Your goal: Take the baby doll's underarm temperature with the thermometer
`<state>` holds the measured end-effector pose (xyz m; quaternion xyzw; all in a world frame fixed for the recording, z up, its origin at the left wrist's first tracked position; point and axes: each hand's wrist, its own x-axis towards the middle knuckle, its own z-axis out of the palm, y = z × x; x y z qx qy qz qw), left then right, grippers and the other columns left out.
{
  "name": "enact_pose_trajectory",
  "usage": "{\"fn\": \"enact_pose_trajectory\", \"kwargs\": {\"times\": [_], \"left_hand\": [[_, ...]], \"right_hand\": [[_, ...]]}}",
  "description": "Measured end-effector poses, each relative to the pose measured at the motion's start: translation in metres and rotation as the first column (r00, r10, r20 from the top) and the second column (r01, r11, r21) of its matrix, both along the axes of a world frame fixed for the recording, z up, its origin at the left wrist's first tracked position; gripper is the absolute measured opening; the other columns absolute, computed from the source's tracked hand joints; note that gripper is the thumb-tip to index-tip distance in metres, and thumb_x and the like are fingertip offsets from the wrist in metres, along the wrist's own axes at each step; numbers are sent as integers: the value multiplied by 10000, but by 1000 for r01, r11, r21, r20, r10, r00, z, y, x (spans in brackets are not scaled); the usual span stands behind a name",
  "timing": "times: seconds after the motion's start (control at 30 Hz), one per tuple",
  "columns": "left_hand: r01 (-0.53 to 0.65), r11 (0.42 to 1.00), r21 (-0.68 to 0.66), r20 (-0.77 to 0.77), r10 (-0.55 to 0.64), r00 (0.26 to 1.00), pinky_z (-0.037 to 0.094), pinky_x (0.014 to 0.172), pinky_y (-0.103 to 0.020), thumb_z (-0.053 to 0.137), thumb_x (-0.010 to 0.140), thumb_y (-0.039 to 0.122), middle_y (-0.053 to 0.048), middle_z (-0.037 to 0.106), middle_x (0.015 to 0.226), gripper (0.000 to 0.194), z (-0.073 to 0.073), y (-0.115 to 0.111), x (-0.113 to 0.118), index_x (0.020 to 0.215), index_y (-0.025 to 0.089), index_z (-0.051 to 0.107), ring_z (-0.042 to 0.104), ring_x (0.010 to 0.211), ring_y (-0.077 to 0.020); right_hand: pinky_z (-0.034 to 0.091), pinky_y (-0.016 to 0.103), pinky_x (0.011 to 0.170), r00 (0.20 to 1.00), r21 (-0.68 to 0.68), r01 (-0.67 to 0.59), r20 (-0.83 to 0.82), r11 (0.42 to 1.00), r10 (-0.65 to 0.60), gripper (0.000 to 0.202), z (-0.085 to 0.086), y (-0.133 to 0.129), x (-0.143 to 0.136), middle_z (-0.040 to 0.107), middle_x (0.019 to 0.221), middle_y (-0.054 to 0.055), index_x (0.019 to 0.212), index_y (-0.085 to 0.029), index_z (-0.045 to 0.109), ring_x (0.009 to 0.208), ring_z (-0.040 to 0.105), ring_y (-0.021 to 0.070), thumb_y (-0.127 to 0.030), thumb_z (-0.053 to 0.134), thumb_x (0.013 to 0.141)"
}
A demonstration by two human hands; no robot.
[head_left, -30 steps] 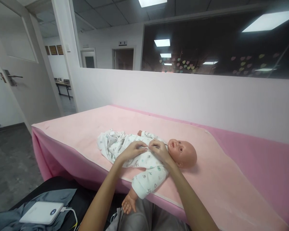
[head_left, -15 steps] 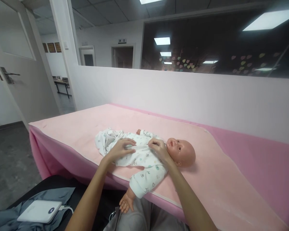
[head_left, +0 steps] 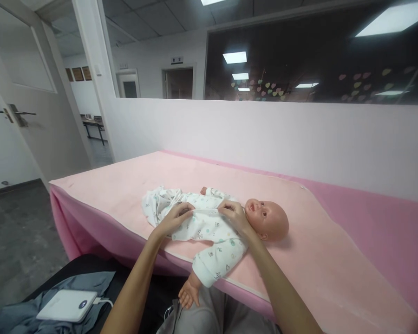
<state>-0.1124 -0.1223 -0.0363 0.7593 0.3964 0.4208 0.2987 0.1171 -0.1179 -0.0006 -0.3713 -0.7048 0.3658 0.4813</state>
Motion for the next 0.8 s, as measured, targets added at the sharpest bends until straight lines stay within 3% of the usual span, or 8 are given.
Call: {"fn": "enact_pose_trajectory", "kwargs": {"times": [0.13,0.37,0.57,0.8], "left_hand": [[-48,999,21,14,47,999,410,679,-254,420,869,392,-25,576,796,270,-2,2,3,866,171,576,515,743,-163],[-71,997,36,16,70,997,419,797,-301,435,870,395,-54,632,974,309,-2,3,4,983,194,640,553,917,-210],[-95,994,54,-71,98,993,434,811,-316,653,728,410,-67,630,1036,304,-1,-1,4,958,213,677,547,971,-236],[-20,999,50,-18,21,1000,432,724,-286,599,787,391,-63,641,939,253,2,-1,2,917,193,686,562,883,-206]], "right_hand": [[343,253,604,1000,-2,5,0,1000,-5,139,0,0,0,528,603,-9,537,-174,546,634,466,134,-248,527,653],[330,249,592,1000,-6,9,8,1000,-9,142,0,1,0,514,596,-11,533,-174,529,629,451,129,-246,520,656],[310,245,567,1000,-14,12,2,1000,-12,148,0,1,0,479,573,-21,522,-174,505,596,416,115,-241,517,653],[310,245,572,1000,-24,3,3,1000,-3,135,0,-1,1,486,595,-21,542,-173,521,613,422,118,-236,523,662]]}}
